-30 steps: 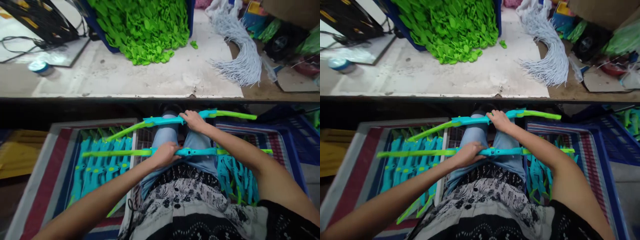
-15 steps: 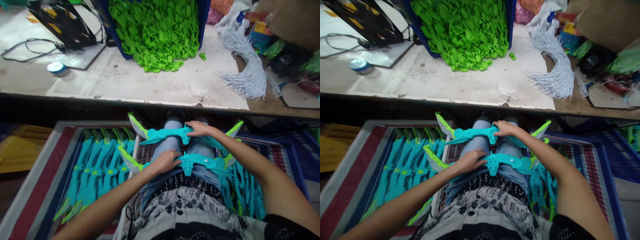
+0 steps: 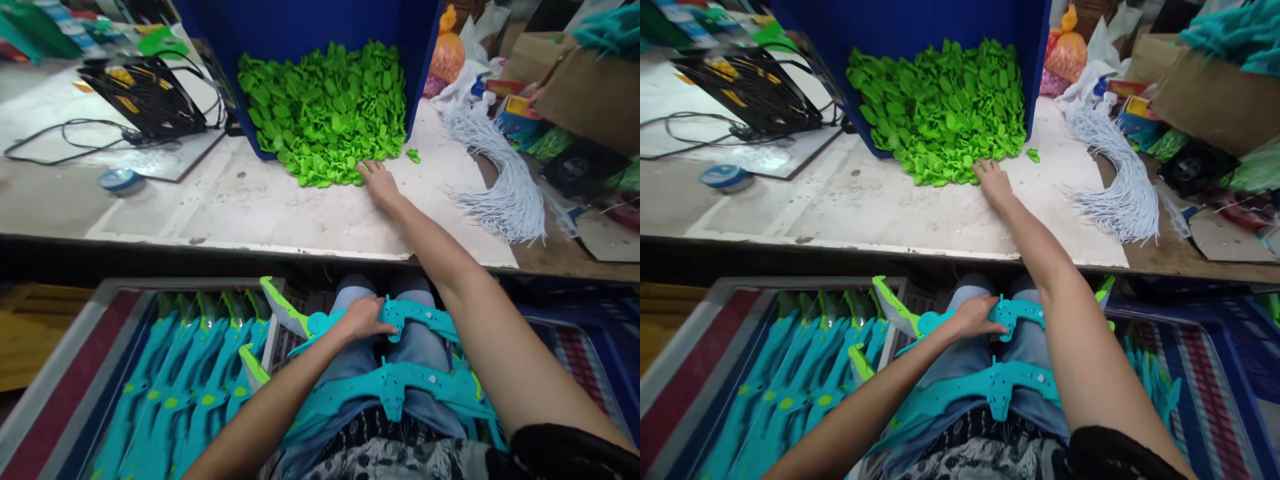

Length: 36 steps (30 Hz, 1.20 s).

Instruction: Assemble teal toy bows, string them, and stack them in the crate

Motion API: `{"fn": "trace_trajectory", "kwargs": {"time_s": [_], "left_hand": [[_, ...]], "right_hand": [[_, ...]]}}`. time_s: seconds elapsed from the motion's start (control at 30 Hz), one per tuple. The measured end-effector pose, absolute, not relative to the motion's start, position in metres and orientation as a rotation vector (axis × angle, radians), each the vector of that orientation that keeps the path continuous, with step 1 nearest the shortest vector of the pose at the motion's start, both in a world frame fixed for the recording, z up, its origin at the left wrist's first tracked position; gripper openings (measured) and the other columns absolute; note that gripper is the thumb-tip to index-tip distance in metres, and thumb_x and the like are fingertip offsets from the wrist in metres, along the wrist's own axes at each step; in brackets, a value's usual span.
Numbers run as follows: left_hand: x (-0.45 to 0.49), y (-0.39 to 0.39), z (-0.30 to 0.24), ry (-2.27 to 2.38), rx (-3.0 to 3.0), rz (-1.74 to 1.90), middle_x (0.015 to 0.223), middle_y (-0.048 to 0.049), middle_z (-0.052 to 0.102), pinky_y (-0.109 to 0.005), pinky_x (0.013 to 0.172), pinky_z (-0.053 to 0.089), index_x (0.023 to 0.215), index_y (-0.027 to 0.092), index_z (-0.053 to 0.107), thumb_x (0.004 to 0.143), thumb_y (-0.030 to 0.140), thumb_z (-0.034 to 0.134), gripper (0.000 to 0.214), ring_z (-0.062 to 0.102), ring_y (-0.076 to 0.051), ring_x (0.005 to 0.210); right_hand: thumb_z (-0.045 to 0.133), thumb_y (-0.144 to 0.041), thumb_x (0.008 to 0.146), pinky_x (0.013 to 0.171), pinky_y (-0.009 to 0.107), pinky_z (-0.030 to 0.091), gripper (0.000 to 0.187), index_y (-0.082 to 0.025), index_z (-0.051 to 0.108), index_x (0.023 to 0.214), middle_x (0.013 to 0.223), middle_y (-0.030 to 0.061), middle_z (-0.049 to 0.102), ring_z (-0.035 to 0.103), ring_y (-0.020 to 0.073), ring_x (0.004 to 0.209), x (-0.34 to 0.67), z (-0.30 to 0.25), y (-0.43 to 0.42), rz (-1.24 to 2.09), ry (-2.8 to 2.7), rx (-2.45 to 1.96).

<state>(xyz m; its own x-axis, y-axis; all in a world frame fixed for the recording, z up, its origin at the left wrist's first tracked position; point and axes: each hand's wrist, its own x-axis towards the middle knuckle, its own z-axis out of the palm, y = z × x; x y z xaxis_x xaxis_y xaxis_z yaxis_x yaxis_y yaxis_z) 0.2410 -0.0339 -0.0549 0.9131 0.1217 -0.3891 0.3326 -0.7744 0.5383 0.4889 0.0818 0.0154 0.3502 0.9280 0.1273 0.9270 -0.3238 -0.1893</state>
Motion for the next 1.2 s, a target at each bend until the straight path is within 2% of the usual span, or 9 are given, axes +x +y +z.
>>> {"fn": "trace_trajectory", "kwargs": {"time_s": [0.17,0.37,0.47,0.57,0.63,0.73,0.83,1.03,1.2], "left_hand": [[0.250,-0.035,-0.047,0.380,2.316,-0.626,0.116,-0.0186,0.070,-0.038,0.080,0.049,0.138,0.014,0.046,0.072,0.069,0.066,0.089,0.066,-0.039,0.107],[0.259,-0.032,-0.044,0.349,2.219,-0.736,0.127,-0.0212,0.065,-0.035,0.085,0.048,0.152,0.011,0.022,0.076,0.066,0.062,0.102,0.063,-0.035,0.116],[0.259,-0.030,-0.051,0.344,2.159,-0.667,0.131,-0.0197,0.063,-0.033,0.084,0.048,0.150,0.010,0.029,0.077,0.059,0.063,0.094,0.062,-0.033,0.116],[0.259,-0.028,-0.063,0.339,2.034,-0.490,0.127,-0.0176,0.065,-0.030,0.080,0.047,0.138,0.010,0.047,0.076,0.049,0.064,0.075,0.065,-0.030,0.107],[0.260,-0.027,-0.070,0.344,1.918,-0.412,0.115,-0.0144,0.071,-0.028,0.074,0.047,0.124,0.012,0.059,0.073,0.045,0.066,0.061,0.067,-0.027,0.095],[0.263,-0.029,-0.077,0.409,1.741,-0.412,0.091,-0.0081,0.073,-0.028,0.065,0.045,0.113,0.013,0.064,0.070,0.041,0.066,0.051,0.064,-0.023,0.078],[0.263,-0.032,-0.078,0.475,1.638,-0.408,0.079,-0.0040,0.070,-0.027,0.063,0.043,0.111,0.014,0.065,0.071,0.039,0.064,0.046,0.060,-0.020,0.071],[0.261,-0.036,-0.082,0.462,1.619,-0.361,0.074,-0.0020,0.065,-0.026,0.063,0.042,0.106,0.013,0.065,0.075,0.037,0.060,0.039,0.054,-0.016,0.068],[0.259,-0.035,-0.084,0.394,1.699,-0.359,0.082,-0.0048,0.067,-0.026,0.066,0.043,0.112,0.011,0.062,0.080,0.038,0.055,0.043,0.056,-0.017,0.073]], "right_hand": [[0.025,-0.015,0.100,0.102,0.052,0.037,0.039,-0.005,0.059,0.116,0.122,0.0217,0.059,0.046,0.0317,0.123,0.502,0.003,0.093,-0.081,-1.816,-2.396],[0.046,-0.029,0.096,0.100,0.048,0.043,0.033,-0.009,0.056,0.121,0.122,0.0193,0.058,0.053,0.0287,0.117,0.488,0.010,0.017,-0.255,-1.692,-2.217],[0.054,-0.041,0.091,0.084,0.039,0.051,0.033,-0.015,0.062,0.110,0.098,0.0103,0.066,0.063,0.0215,0.090,0.461,0.017,-0.051,-0.031,-1.430,-2.072],[0.061,-0.055,0.082,0.061,0.031,0.051,0.041,-0.017,0.066,0.098,0.074,0.0025,0.065,0.059,0.0149,0.061,0.417,0.011,-0.124,0.443,-1.036,-1.935],[0.067,-0.060,0.074,0.054,0.030,0.050,0.048,-0.017,0.067,0.095,0.069,0.0018,0.065,0.058,0.0143,0.054,0.385,-0.002,-0.165,0.706,-0.751,-1.868],[0.071,-0.060,0.068,0.057,0.033,0.054,0.054,-0.016,0.069,0.100,0.071,0.0042,0.068,0.062,0.0183,0.058,0.346,-0.029,-0.204,0.860,-0.411,-1.866],[0.067,-0.052,0.075,0.063,0.038,0.057,0.048,-0.017,0.070,0.108,0.081,0.0072,0.072,0.066,0.0221,0.065,0.322,-0.048,-0.218,0.877,-0.281,-1.968],[0.058,-0.035,0.085,0.089,0.038,0.053,0.030,-0.020,0.075,0.104,0.097,0.0087,0.072,0.065,0.0252,0.091,0.302,-0.050,-0.213,0.614,-0.458,-2.282],[0.058,-0.033,0.085,0.083,0.034,0.051,0.031,-0.017,0.076,0.106,0.094,0.0094,0.071,0.064,0.0228,0.087,0.299,-0.055,-0.211,0.528,-0.420,-2.288]]}}
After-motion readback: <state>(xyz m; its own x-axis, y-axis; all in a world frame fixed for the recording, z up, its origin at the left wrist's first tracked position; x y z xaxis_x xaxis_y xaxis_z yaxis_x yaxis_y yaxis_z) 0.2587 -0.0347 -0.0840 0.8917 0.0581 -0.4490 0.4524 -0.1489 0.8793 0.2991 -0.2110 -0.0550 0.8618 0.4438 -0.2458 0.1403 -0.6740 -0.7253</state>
